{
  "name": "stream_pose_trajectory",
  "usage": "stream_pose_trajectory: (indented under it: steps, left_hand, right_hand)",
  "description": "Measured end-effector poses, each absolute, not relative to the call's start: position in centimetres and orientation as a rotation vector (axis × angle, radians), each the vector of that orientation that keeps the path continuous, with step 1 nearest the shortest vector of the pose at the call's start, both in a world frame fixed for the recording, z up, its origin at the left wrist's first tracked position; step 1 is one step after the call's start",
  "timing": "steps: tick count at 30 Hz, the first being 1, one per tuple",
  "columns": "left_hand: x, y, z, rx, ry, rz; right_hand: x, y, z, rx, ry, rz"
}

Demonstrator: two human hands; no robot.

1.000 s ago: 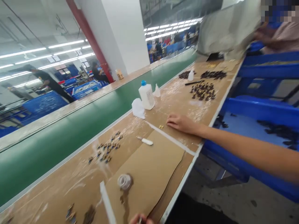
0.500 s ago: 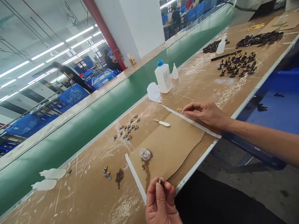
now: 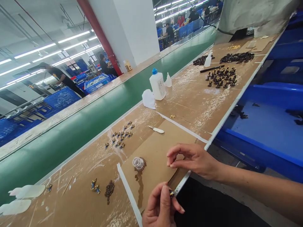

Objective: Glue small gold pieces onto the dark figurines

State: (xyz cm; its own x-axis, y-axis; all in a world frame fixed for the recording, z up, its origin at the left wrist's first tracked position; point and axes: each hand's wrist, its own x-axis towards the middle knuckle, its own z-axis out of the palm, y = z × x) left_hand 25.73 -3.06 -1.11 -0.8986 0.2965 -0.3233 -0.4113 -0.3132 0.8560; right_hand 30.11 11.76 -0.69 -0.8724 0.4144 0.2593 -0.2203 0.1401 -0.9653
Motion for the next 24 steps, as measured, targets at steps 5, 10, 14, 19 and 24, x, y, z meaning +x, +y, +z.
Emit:
stream_pose_trajectory:
  steps: [5,10,14,19,24]
  left_hand:
    - [25.6,-2.3,-1.0,-0.157,1.539,2.220]
    - [25.5,-2.4,-1.2,-0.082,1.508,2.203]
    - [25.3,-2.7,-1.6,-0.050,1.496,2.174]
    - [25.4,-2.7,-1.5,0.020,1.521,2.158]
    - [25.9,-2.2,-0.6,-0.099,1.431,2.157]
  right_hand:
    - [30.6,11.4,-0.5,0.052,-2.171,1.421]
    - [30.7,11.5,-0.4,0.276,-2.241,1.001]
    - [30.8,11.9,0.4,0.416,-2.294,0.847]
    - [30.7,12.3,0.8,0.515,-2.304,0.875]
    - [30.4,12.3,-0.3,0.400,-2.215,1.176]
